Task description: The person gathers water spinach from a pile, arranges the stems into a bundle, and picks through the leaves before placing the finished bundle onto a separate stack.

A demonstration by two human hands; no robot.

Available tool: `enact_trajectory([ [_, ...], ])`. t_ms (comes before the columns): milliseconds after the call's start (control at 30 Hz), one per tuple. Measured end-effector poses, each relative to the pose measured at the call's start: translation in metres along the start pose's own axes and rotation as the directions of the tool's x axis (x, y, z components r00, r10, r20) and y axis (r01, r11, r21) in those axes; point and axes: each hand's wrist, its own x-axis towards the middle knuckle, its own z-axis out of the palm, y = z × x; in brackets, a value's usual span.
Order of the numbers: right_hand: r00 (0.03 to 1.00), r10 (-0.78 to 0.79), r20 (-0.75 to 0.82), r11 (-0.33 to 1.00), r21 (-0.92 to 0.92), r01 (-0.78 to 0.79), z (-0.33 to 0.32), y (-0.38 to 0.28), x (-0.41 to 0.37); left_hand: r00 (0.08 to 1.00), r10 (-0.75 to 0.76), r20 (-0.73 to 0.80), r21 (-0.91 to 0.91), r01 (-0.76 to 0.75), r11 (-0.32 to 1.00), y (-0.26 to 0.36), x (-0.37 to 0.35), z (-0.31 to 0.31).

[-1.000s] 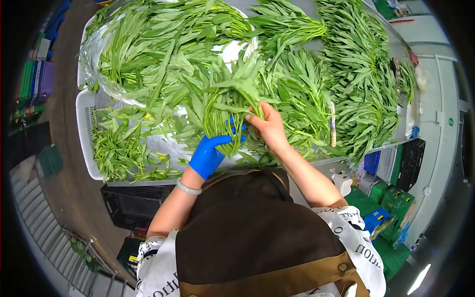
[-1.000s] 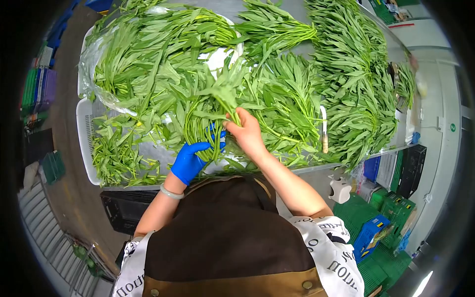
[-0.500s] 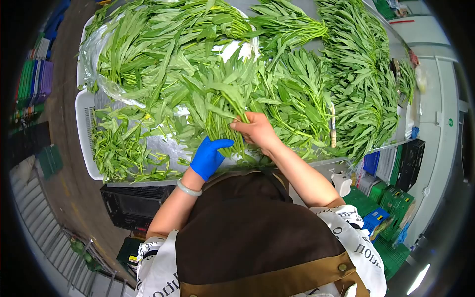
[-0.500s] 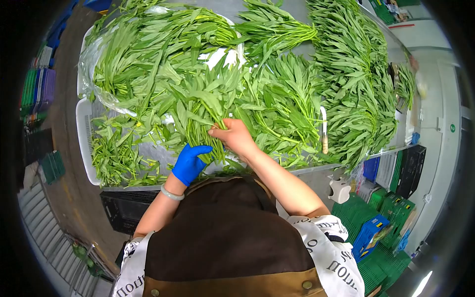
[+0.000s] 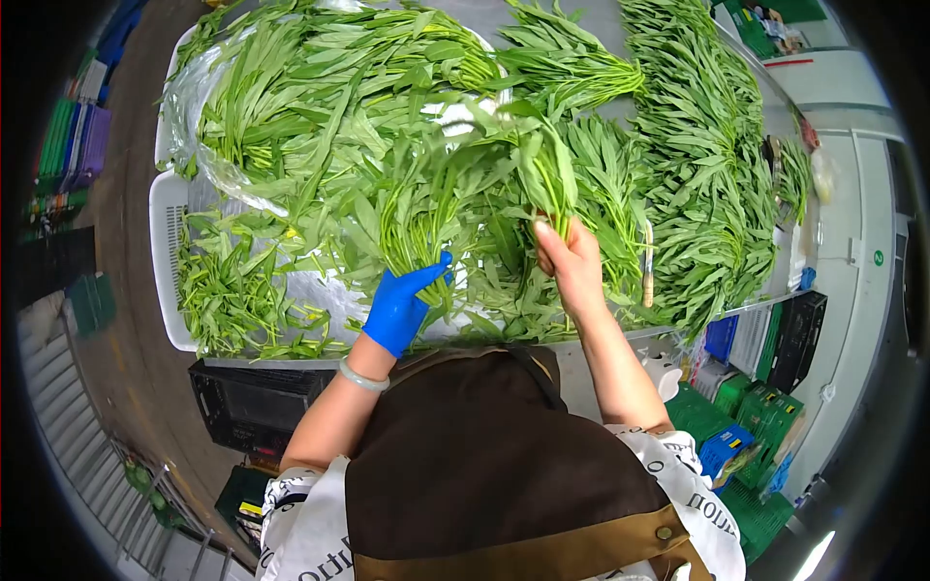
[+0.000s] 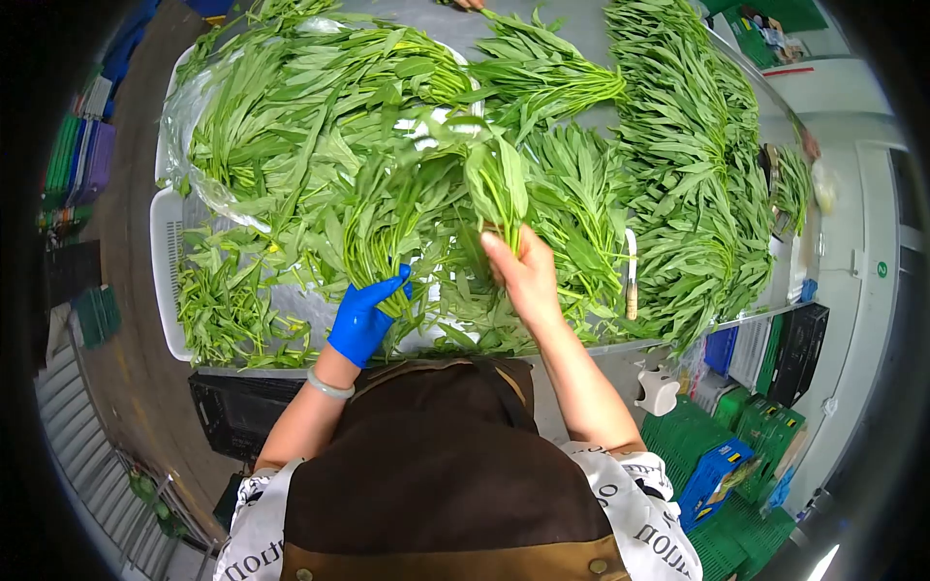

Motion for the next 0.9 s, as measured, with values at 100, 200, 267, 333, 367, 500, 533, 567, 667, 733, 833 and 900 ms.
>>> enact_trajectory([
  [100,0.996,-0.087,-0.029,0.996,-0.035,0.085,0.0,-0.003,0.001,0.999,0.037,0.03,0.028,-0.038,0.999,0.001,-0.001,0.003],
  [200,0.998,-0.067,0.017,0.988,-0.135,0.069,0.019,0.005,-0.017,0.999,0.038,0.016,0.013,-0.038,0.999,-0.006,-0.004,0.002],
  [267,0.98,0.081,0.182,0.987,-0.154,-0.053,0.031,0.02,-0.024,1.0,0.002,-0.03,0.016,-0.002,1.0,-0.011,-0.004,0.008],
  [333,0.963,0.149,0.226,0.94,-0.333,-0.067,0.044,0.045,-0.027,1.0,-0.012,-0.029,0.039,0.013,0.999,-0.022,-0.005,0.007],
  [367,0.976,0.035,0.216,0.925,-0.376,0.05,0.047,0.056,-0.031,0.999,0.003,-0.045,0.046,-0.001,0.999,-0.028,-0.004,0.002],
  [500,0.95,0.121,0.288,0.677,-0.723,0.133,0.045,0.043,-0.036,0.993,-0.034,-0.111,0.078,0.043,0.996,-0.022,-0.014,0.004],
  [533,0.942,0.005,0.335,0.598,-0.756,0.266,0.043,0.044,-0.035,0.992,-0.047,-0.121,0.095,0.059,0.994,-0.021,-0.014,0.006],
  [567,0.915,-0.108,0.389,0.495,-0.777,0.389,0.041,0.046,-0.033,0.991,-0.052,-0.12,0.106,0.065,0.992,-0.021,-0.013,0.007],
  [667,0.787,-0.283,0.548,0.169,-0.779,0.604,0.043,0.037,-0.033,0.992,-0.07,-0.102,0.171,0.087,0.981,-0.021,-0.01,0.011],
  [733,0.733,-0.297,0.611,0.052,-0.756,0.652,0.045,0.03,-0.035,0.993,-0.093,-0.068,0.261,0.108,0.959,-0.016,-0.01,0.019],
  [833,0.728,-0.263,0.633,0.115,-0.728,0.675,0.041,0.017,-0.033,1.0,-0.002,-0.026,0.368,0.011,0.93,-0.01,-0.013,0.019],
  [900,0.744,-0.231,0.627,0.283,-0.688,0.668,0.027,-0.002,-0.029,0.996,0.091,-0.017,0.534,-0.068,0.843,-0.002,-0.018,0.017],
])
